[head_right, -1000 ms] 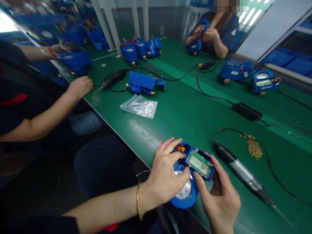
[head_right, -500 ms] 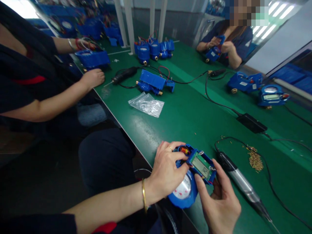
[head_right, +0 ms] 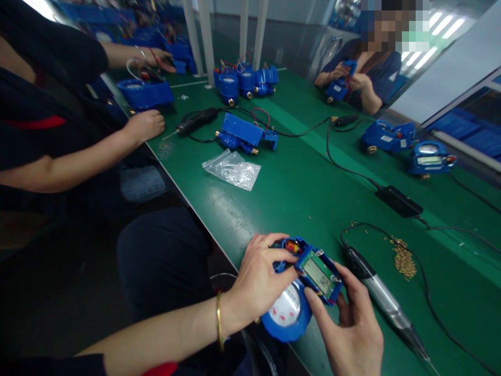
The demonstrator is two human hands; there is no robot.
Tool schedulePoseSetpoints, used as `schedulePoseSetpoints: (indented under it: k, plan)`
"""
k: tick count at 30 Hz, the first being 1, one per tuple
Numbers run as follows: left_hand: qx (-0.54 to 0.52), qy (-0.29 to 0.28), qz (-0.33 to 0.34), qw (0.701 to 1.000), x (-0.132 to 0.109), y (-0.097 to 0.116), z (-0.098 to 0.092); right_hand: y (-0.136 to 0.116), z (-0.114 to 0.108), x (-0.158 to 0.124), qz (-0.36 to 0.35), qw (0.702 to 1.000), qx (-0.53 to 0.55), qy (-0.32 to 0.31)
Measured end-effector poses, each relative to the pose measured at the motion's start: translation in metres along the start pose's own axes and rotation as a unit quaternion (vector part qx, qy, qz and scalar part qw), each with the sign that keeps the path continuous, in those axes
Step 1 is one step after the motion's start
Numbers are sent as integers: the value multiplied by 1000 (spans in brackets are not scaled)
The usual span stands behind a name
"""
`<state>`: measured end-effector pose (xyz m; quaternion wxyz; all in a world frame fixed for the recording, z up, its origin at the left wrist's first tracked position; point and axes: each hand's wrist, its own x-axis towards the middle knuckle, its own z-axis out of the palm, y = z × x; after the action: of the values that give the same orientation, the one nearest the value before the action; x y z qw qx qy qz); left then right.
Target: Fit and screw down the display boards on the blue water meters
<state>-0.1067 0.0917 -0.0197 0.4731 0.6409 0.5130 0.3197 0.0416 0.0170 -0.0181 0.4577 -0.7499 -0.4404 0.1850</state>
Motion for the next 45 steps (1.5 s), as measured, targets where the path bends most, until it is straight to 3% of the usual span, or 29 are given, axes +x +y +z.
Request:
schedulePoseSetpoints:
  k: [4, 8, 14, 23, 28, 35, 41, 45]
  plan:
    - [8, -8, 3, 1000, 0, 2, -1, -6, 9, -4, -12, 995, -79, 53]
    - [23, -11, 7, 1000, 0, 3, -1, -13, 20, -2, -69, 976, -177, 102]
    - [30, -28, 13, 999, 1, 2, -4, -8, 18, 4, -164, 959, -212, 91]
    - [99, -136, 98, 981, 0, 6, -27, 0, 12, 8, -262, 933, -233, 84]
    - [106, -145, 130, 975, 2, 4, -30, 0, 11, 9, -256, 936, -228, 76]
    - [34, -20, 234, 971, 0, -11, -28, 1, 10, 7, -234, 944, -217, 79]
    - [115, -87, 300, 943, 9, -19, -37, 4, 9, 5, -189, 952, -226, 88]
    - [178, -131, 338, 915, 13, -14, -42, 6, 8, 6, -200, 950, -223, 89]
